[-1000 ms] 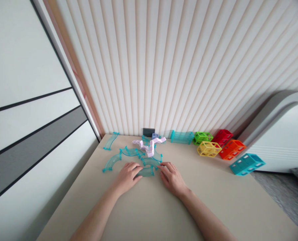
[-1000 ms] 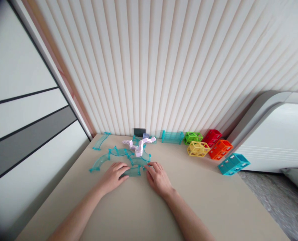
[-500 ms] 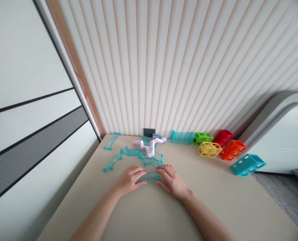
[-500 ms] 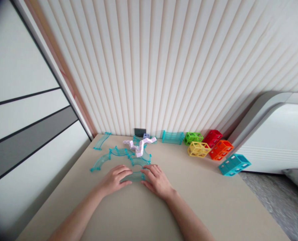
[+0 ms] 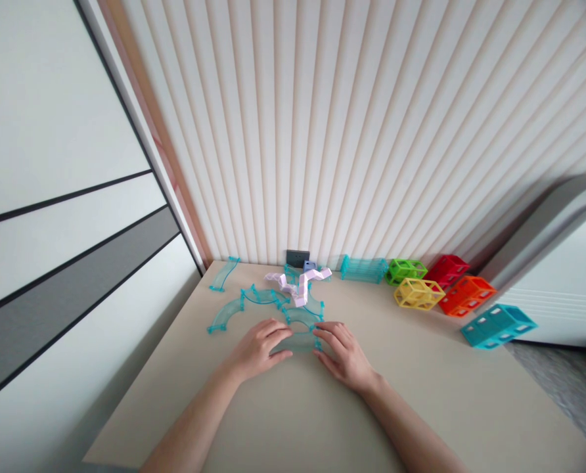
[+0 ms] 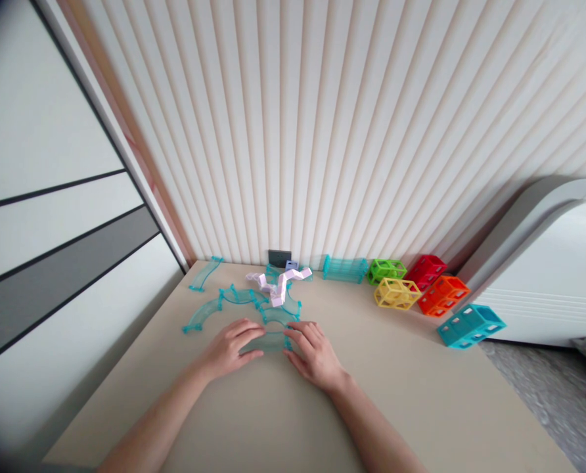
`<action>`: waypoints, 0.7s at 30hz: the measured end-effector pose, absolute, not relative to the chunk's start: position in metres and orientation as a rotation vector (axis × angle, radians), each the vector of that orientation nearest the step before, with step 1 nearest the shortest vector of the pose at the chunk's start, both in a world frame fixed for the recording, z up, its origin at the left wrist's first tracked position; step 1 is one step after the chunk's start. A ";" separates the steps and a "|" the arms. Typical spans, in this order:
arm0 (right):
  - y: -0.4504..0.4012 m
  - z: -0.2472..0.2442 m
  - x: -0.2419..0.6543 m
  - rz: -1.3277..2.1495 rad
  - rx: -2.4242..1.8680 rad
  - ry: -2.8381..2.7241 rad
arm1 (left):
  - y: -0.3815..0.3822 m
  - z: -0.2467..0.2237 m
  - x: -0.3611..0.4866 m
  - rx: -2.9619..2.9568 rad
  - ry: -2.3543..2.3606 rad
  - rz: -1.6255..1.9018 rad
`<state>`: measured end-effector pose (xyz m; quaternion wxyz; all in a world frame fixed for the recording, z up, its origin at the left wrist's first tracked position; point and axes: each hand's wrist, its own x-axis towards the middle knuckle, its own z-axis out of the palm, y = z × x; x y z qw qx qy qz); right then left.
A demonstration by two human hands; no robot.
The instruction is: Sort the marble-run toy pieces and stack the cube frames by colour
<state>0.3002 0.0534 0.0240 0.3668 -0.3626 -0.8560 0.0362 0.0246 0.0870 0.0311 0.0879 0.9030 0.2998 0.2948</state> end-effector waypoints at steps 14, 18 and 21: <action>0.054 0.023 0.306 0.242 -1.023 -2.040 | 0.090 0.030 0.017 2.574 1.004 0.882; 0.054 0.022 0.309 0.345 -0.998 -2.025 | 0.087 0.033 0.017 2.565 0.955 0.826; 0.058 0.015 0.310 0.381 -1.066 -1.882 | 0.087 0.032 0.017 2.577 0.898 0.792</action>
